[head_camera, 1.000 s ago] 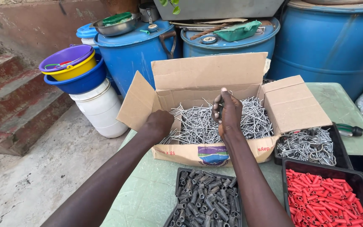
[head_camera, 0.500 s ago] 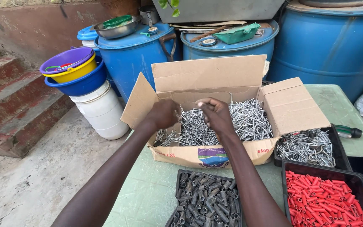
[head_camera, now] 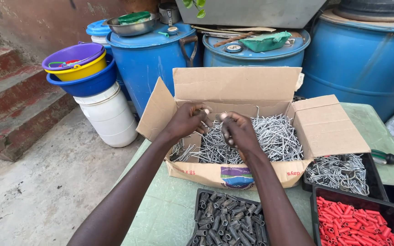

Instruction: The person sorts metal fasteners from a cardboard box into separate black trays. They pick up individual fasteners by hand, inspect them, and place them into trays containing black and red plastic sleeves. The person also moves the trays on the table to organize the workspace.

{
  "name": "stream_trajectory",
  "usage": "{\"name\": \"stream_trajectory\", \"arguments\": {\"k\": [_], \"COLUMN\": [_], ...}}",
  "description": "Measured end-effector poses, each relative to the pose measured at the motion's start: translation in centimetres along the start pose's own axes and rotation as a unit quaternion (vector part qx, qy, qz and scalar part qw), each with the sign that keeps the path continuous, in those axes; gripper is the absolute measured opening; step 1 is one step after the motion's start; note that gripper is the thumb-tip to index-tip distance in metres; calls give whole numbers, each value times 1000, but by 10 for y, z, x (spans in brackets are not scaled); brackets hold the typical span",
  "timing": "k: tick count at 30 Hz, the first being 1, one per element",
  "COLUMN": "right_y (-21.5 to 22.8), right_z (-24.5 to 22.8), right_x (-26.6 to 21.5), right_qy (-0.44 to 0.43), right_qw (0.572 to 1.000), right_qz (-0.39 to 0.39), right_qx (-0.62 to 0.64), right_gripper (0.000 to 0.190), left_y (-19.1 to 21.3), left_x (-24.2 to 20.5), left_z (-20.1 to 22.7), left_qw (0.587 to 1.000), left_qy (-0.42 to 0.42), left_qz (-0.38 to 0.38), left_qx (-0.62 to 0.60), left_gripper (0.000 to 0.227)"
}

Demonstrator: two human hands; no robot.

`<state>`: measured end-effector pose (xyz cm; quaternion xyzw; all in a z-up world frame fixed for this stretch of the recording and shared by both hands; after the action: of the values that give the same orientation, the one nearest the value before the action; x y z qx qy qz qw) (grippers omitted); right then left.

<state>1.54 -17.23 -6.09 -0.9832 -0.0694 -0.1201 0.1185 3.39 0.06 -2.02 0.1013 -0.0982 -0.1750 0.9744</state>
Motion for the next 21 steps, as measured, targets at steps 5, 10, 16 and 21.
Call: {"name": "stream_trajectory", "arguments": {"k": [5,10,16,21], "right_y": [18,17,9,7], "right_z": [-3,1,-5,-7], "right_x": [8,5,1,-1], "right_qy": [-23,-28,-19,-30], "right_qw": [987,991,993,992], "right_qz": [21,36,19,10], "right_qx": [157,123,116,119], "right_gripper": [26,33,25,25], "left_y": [15,-9,0,-19], "left_x": [34,50,51,53], "left_z": [-47,-67,-68,-76], "left_qw": [942,837,847,766], "left_qy": [-11,-13,39,18], "left_qz": [28,-12,-50,-47], "left_qx": [333,547,528,640], "left_gripper": [29,57,58,29]}}
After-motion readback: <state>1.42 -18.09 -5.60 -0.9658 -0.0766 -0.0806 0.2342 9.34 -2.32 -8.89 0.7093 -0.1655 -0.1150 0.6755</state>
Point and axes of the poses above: each hand's wrist, its own x-axis towards the middle knuckle, its own y-axis out of the back of the hand, z = x × y, the point moved 2 cm from there along x, towards the middle knuckle
